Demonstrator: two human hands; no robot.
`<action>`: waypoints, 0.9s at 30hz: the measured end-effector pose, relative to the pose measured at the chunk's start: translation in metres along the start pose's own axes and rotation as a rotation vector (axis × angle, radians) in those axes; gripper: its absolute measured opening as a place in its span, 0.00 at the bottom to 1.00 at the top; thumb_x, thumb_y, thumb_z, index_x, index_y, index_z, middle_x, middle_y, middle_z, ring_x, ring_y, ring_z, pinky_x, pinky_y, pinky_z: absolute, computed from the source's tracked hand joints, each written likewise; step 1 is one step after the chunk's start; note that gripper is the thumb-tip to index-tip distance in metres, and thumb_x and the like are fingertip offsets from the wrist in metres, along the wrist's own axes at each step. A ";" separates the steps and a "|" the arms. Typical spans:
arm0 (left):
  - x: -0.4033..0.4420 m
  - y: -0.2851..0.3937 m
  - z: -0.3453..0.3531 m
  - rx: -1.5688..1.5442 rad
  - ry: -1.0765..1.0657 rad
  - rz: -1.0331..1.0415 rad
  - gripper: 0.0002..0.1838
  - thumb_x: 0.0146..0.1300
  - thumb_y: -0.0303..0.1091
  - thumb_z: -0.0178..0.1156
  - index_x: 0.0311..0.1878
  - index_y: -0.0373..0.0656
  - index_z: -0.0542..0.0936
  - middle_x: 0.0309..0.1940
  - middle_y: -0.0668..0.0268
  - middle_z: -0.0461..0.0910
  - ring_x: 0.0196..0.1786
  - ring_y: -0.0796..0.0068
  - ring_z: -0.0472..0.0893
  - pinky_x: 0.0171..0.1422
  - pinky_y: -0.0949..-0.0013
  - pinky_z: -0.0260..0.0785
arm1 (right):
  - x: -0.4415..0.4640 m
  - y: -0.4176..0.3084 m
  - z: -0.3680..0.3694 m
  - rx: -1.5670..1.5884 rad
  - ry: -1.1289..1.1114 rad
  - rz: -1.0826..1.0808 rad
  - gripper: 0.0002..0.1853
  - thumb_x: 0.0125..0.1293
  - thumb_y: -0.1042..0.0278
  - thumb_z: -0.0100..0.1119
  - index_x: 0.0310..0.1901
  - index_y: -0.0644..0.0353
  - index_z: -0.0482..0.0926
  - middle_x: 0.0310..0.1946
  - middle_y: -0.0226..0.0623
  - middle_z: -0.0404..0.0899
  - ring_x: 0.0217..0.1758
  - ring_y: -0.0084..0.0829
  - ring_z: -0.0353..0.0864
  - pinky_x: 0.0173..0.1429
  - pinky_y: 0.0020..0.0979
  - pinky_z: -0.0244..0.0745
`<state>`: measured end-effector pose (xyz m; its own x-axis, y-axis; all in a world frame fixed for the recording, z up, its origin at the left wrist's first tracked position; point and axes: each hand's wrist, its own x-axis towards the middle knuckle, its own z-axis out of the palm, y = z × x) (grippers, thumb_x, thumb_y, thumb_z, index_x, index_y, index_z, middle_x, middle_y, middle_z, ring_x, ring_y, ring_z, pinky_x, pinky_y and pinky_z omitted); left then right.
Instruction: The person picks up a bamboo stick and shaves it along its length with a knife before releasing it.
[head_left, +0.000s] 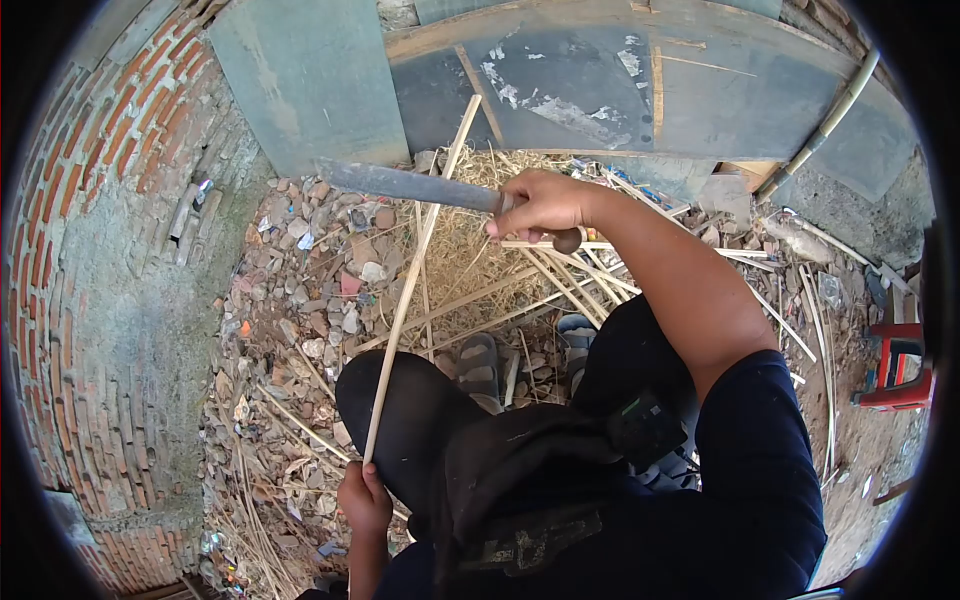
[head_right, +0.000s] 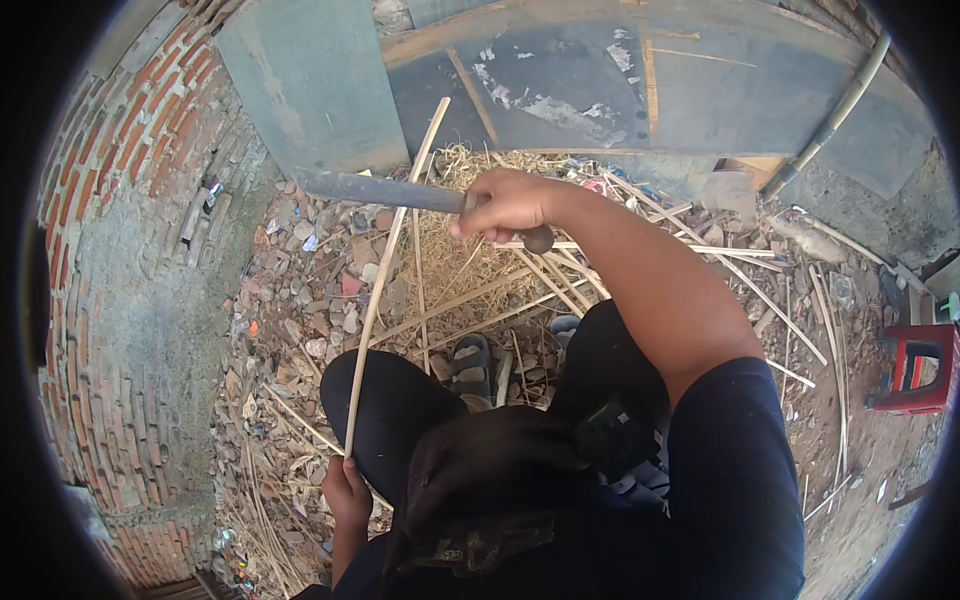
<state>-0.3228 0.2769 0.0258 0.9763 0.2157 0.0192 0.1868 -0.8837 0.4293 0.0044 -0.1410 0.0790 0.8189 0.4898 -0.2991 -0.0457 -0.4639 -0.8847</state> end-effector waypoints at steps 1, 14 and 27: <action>0.001 -0.001 -0.002 0.009 -0.003 0.007 0.22 0.80 0.44 0.47 0.33 0.37 0.72 0.19 0.49 0.73 0.23 0.45 0.76 0.28 0.52 0.64 | -0.001 -0.002 -0.001 -0.132 0.068 -0.011 0.23 0.61 0.43 0.73 0.38 0.59 0.83 0.29 0.35 0.83 0.32 0.30 0.84 0.38 0.34 0.78; 0.005 0.003 -0.007 -0.086 0.000 0.038 0.23 0.80 0.45 0.50 0.30 0.39 0.71 0.15 0.57 0.70 0.18 0.59 0.72 0.25 0.58 0.61 | -0.011 -0.008 -0.013 -0.609 0.347 0.013 0.28 0.54 0.41 0.75 0.39 0.62 0.85 0.32 0.49 0.85 0.40 0.48 0.87 0.50 0.46 0.80; 0.012 0.031 -0.012 -0.108 -0.007 0.006 0.24 0.82 0.45 0.45 0.30 0.36 0.69 0.18 0.56 0.69 0.22 0.61 0.69 0.29 0.57 0.59 | 0.002 -0.013 0.014 -0.442 0.303 -0.174 0.22 0.58 0.47 0.72 0.38 0.61 0.85 0.34 0.49 0.86 0.42 0.49 0.87 0.51 0.45 0.80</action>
<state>-0.3063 0.2569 0.0504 0.9781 0.2073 0.0159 0.1684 -0.8348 0.5242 -0.0011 -0.1236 0.0848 0.9236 0.3833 0.0111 0.2953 -0.6924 -0.6583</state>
